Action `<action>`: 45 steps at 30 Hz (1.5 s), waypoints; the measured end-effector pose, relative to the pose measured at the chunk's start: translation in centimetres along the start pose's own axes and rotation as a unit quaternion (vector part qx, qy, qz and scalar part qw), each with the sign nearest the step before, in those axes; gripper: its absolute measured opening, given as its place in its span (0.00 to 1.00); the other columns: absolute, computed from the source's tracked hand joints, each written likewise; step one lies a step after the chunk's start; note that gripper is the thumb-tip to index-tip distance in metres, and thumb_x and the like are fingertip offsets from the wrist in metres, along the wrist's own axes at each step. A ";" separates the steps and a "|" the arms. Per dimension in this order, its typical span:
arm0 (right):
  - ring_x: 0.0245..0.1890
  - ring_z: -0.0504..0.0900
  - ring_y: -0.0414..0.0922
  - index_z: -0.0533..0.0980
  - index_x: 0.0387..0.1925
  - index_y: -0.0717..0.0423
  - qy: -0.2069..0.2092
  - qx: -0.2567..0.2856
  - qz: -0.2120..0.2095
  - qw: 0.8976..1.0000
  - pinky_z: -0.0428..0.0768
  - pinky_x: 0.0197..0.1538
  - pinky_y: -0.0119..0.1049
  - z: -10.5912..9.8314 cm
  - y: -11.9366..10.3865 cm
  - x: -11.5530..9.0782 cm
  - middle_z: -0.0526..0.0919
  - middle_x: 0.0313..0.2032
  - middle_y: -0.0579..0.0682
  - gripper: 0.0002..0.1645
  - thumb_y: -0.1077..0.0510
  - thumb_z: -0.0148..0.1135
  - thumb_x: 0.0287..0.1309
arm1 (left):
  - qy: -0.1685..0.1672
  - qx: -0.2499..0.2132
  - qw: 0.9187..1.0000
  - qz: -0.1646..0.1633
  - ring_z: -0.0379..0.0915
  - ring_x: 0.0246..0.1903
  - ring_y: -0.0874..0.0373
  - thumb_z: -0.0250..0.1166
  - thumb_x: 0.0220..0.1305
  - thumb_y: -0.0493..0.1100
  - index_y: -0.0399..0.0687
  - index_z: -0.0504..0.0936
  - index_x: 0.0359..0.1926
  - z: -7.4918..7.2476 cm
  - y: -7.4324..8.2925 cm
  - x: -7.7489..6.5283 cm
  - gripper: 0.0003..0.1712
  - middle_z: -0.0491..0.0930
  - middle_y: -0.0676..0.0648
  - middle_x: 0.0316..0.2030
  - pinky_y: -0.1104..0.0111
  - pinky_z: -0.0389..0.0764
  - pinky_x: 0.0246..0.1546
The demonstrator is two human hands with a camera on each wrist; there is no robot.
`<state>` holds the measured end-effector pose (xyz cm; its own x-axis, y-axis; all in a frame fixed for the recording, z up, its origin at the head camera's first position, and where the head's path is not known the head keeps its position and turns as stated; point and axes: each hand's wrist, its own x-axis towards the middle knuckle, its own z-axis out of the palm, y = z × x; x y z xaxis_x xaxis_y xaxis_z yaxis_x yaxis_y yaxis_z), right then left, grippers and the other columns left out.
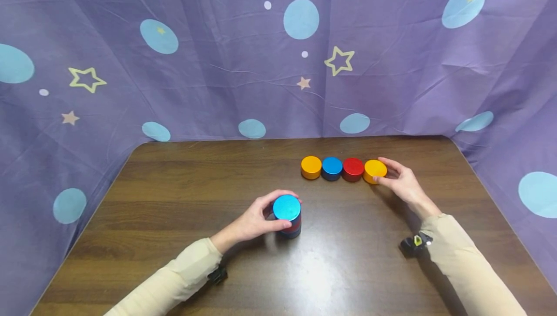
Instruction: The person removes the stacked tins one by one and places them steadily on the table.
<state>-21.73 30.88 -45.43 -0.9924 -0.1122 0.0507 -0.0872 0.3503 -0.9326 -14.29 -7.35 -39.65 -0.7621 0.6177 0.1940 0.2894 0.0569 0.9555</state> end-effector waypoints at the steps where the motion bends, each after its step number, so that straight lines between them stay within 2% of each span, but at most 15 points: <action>1: 0.43 0.75 0.23 0.60 0.67 0.71 0.000 0.001 0.000 1.000 0.72 0.46 0.18 0.0 0.0 0.0 0.75 0.46 0.32 0.40 0.60 0.66 0.59 | 0.000 0.000 1.000 -0.001 0.73 0.49 0.57 0.69 0.56 0.28 0.36 0.72 0.59 0.0 0.0 0.0 0.29 0.77 0.41 0.52 0.60 0.72 0.57; 6: 0.43 0.75 0.24 0.60 0.68 0.70 0.000 -0.003 -0.001 1.000 0.71 0.47 0.18 -0.1 0.1 -0.1 0.75 0.49 0.36 0.40 0.60 0.66 0.60 | 0.001 0.005 1.000 -0.002 0.73 0.49 0.57 0.69 0.56 0.28 0.36 0.72 0.59 0.0 0.1 -0.1 0.29 0.77 0.41 0.51 0.60 0.72 0.57; 13: 0.43 0.76 0.26 0.60 0.68 0.68 0.005 0.018 -0.011 1.000 0.71 0.47 0.18 0.0 0.2 -0.1 0.75 0.47 0.31 0.39 0.61 0.66 0.59 | 0.002 0.009 1.000 0.009 0.72 0.49 0.58 0.68 0.56 0.28 0.35 0.71 0.59 0.0 0.1 -0.1 0.29 0.76 0.40 0.52 0.60 0.72 0.56; 16: 0.46 0.76 0.26 0.65 0.66 0.63 0.011 0.046 -0.025 0.999 0.71 0.48 0.18 -0.1 0.2 -0.1 0.75 0.49 0.31 0.35 0.65 0.65 0.59 | 0.000 0.006 1.000 0.010 0.72 0.49 0.58 0.68 0.56 0.28 0.35 0.71 0.59 0.0 0.0 -0.1 0.29 0.76 0.40 0.52 0.61 0.72 0.56; 20: 0.49 0.75 0.26 0.73 0.58 0.47 0.024 0.096 -0.038 0.994 0.71 0.48 0.17 -0.7 -0.1 -0.2 0.77 0.48 0.30 0.28 0.69 0.63 0.58 | -0.003 0.005 1.000 0.010 0.72 0.49 0.58 0.68 0.56 0.28 0.35 0.71 0.58 -0.1 -0.1 0.0 0.28 0.76 0.40 0.51 0.61 0.72 0.56; 23: 0.49 0.75 0.28 0.75 0.53 0.42 0.032 0.126 -0.032 0.991 0.71 0.47 0.17 -1.1 -0.6 -0.3 0.79 0.47 0.31 0.26 0.70 0.64 0.58 | -0.002 0.008 1.000 0.010 0.73 0.49 0.57 0.68 0.55 0.26 0.36 0.71 0.59 -0.1 -1.2 0.2 0.30 0.76 0.40 0.52 0.61 0.72 0.56; 27: 0.51 0.75 0.30 0.74 0.57 0.51 0.035 0.161 -0.019 0.986 0.71 0.49 0.18 -1.4 -1.4 -0.6 0.79 0.49 0.34 0.26 0.69 0.64 0.58 | 0.000 0.001 1.000 0.014 0.73 0.49 0.56 0.70 0.54 0.26 0.36 0.71 0.60 -0.1 -2.9 0.3 0.32 0.76 0.42 0.52 0.62 0.72 0.56; 31: 0.52 0.74 0.30 0.72 0.60 0.56 0.030 0.169 -0.022 0.985 0.71 0.49 0.19 -1.5 -2.1 -0.9 0.79 0.51 0.36 0.28 0.69 0.64 0.58 | -0.004 -0.010 1.000 0.017 0.73 0.49 0.55 0.71 0.54 0.29 0.36 0.70 0.60 -0.2 -3.3 0.3 0.32 0.77 0.44 0.51 0.62 0.72 0.56; 38: 0.53 0.75 0.32 0.72 0.60 0.61 -0.006 0.158 -0.075 0.985 0.74 0.50 0.21 -1.1 -3.0 -1.3 0.78 0.53 0.39 0.26 0.71 0.62 0.59 | -0.010 -0.018 1.000 0.017 0.73 0.50 0.55 0.71 0.55 0.31 0.38 0.71 0.61 -0.3 -3.3 0.3 0.32 0.77 0.44 0.52 0.62 0.71 0.58; 42: 0.54 0.75 0.33 0.71 0.60 0.63 -0.017 0.132 -0.100 0.986 0.72 0.52 0.22 -0.4 -3.8 -1.5 0.79 0.53 0.39 0.26 0.71 0.61 0.59 | -0.013 -0.022 1.000 0.016 0.73 0.51 0.54 0.70 0.55 0.31 0.40 0.71 0.61 -0.2 -3.4 0.3 0.32 0.76 0.44 0.52 0.62 0.70 0.58; 45: 0.54 0.76 0.36 0.70 0.59 0.67 -0.027 0.117 -0.113 0.986 0.71 0.55 0.23 0.3 -4.5 -1.7 0.79 0.52 0.39 0.26 0.72 0.61 0.58 | -0.016 -0.014 1.000 0.002 0.72 0.52 0.55 0.71 0.55 0.31 0.39 0.71 0.61 -0.3 -3.4 0.2 0.33 0.76 0.44 0.54 0.62 0.69 0.59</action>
<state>-19.62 29.20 -41.46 -0.9433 -0.2152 0.2527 -0.2762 0.0871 -0.9571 -15.59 -7.67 -42.81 -0.7417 0.6427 0.1919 0.2759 0.0316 0.9607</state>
